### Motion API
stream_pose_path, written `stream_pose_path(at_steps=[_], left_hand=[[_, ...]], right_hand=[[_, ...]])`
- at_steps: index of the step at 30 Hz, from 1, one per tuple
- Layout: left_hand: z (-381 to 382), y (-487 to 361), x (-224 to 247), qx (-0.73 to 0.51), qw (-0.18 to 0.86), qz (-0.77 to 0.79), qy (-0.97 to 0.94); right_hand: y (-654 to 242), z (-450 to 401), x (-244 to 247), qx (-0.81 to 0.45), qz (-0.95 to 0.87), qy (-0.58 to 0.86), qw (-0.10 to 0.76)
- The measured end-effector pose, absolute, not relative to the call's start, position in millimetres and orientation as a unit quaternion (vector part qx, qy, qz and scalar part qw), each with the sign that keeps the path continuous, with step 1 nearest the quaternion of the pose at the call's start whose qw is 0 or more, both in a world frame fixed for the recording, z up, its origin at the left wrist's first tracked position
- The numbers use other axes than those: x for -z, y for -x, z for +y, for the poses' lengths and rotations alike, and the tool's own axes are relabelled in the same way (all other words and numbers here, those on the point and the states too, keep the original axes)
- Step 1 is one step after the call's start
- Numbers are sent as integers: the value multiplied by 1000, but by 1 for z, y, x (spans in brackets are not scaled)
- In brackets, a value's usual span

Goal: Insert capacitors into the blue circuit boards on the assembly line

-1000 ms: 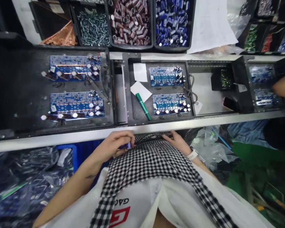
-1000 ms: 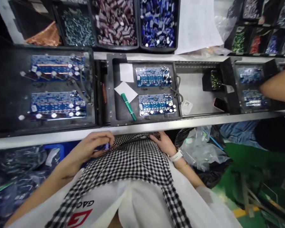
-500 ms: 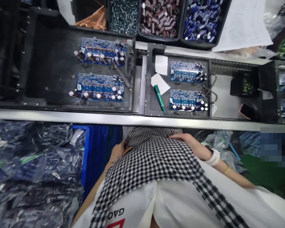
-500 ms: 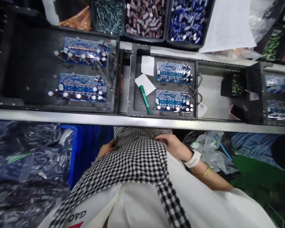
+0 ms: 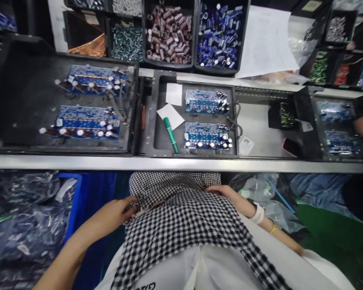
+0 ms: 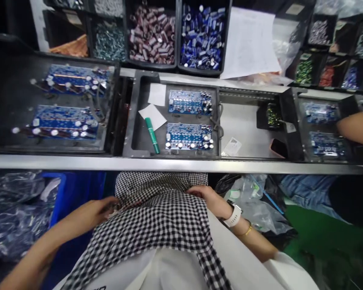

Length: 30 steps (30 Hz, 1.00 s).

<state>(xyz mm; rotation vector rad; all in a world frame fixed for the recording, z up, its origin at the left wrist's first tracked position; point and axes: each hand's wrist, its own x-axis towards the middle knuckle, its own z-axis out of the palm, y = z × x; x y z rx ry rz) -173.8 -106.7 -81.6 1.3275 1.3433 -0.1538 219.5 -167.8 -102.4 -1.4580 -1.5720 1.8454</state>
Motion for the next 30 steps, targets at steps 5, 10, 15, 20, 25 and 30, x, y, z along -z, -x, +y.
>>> stream_pose_path(at_steps=[5,10,15,20,25,30], left_hand=[[-54,92,22,-107,651,545,-517],[-15,2,2,-251,795,426,-351],[-1,-27,7,-276,812,396,-327],[10,-36,14,-268,845,388,-251],[34,-38,30,-239,885,383,-115],[54,-19,48,-225,886,394,-94]], right_hand=[[-254,-157,97,-594,-608,506,144],[-270,-121,29,-466,-689,539,131],[-229,-67,-10,-312,-698,571,299],[-200,-26,3,-192,-769,528,304],[-230,26,17,-146,-743,595,268],[-247,83,47,-139,-774,594,171]])
